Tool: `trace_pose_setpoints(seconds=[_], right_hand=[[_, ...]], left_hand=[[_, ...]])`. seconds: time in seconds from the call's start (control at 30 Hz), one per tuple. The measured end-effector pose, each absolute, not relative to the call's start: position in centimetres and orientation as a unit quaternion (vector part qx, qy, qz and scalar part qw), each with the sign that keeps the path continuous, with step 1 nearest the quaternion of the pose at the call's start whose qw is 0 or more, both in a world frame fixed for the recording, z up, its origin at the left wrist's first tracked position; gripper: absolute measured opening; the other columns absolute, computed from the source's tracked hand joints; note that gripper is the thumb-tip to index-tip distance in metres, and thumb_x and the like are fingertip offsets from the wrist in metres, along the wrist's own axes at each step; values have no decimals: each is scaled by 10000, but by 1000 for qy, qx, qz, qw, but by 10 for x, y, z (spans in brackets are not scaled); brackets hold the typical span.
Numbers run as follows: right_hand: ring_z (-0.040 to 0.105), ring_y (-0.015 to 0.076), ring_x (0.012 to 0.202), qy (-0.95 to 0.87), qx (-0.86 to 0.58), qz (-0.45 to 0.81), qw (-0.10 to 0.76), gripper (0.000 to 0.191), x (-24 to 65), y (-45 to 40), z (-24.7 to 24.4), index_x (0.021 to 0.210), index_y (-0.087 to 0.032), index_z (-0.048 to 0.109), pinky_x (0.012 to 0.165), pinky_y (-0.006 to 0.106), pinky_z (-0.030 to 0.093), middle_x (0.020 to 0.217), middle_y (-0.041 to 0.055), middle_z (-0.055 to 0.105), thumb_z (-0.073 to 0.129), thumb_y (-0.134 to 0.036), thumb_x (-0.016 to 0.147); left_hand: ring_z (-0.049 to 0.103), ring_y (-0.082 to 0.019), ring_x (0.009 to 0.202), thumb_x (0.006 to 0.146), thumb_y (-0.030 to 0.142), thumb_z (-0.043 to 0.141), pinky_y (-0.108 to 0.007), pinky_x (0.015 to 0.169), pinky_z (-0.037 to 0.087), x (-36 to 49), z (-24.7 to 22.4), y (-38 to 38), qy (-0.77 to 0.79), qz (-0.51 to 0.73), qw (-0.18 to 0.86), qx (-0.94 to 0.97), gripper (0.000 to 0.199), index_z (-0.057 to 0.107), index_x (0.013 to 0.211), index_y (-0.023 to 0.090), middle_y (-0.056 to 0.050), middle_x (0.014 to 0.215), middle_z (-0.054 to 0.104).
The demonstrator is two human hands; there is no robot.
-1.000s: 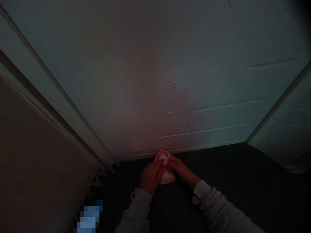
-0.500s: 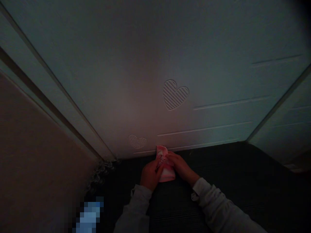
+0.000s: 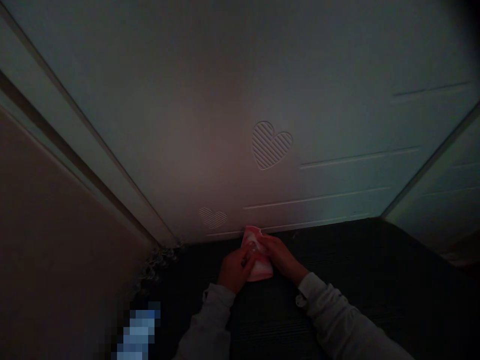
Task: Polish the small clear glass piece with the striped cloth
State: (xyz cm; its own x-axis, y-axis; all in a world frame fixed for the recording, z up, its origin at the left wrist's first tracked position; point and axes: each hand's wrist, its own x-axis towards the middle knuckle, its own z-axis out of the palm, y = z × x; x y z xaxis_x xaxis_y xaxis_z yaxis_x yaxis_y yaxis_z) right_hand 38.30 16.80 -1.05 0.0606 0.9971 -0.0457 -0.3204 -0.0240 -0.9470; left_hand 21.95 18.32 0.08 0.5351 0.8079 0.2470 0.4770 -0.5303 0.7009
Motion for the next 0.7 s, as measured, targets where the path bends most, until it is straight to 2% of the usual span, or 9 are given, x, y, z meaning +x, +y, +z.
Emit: trace_pose_setpoints(seconds=[0.2, 0.4, 0.53, 0.7], right_hand=[[628, 186, 655, -384, -448, 553, 588, 415, 382, 166, -2, 765, -148, 680, 655, 319, 487, 686, 25, 702, 741, -549, 678], [627, 195, 626, -395, -452, 544, 586, 455, 383, 168, -4, 752, -139, 686, 633, 336, 486, 699, 50, 709, 731, -577, 640], [634, 195, 668, -402, -484, 493, 601, 417, 384, 170, -10, 782, -148, 677, 644, 335, 499, 743, 56, 706, 686, -560, 717], [600, 148, 713, -394, -562, 369, 627, 248, 391, 171, -14, 798, -149, 627, 693, 318, 494, 781, 3, 638, 627, -386, 870]], left_hand=[[657, -224, 1021, 913, 305, 573, -441, 923, 498, 221, 3, 184, 404, 297, 299, 812, 295, 623, 1174, 176, -100, 1144, 690], [666, -209, 932, 911, 362, 576, -435, 875, 512, 221, 3, 184, 395, 292, 293, 820, 302, 632, 1148, 182, -73, 1049, 704], [654, -199, 907, 917, 366, 570, -419, 841, 520, 222, 5, 183, 395, 280, 291, 825, 280, 632, 1111, 175, -68, 1035, 686], [641, -183, 846, 905, 359, 590, -402, 805, 523, 222, 6, 182, 392, 249, 296, 835, 222, 647, 994, 164, -41, 937, 673]])
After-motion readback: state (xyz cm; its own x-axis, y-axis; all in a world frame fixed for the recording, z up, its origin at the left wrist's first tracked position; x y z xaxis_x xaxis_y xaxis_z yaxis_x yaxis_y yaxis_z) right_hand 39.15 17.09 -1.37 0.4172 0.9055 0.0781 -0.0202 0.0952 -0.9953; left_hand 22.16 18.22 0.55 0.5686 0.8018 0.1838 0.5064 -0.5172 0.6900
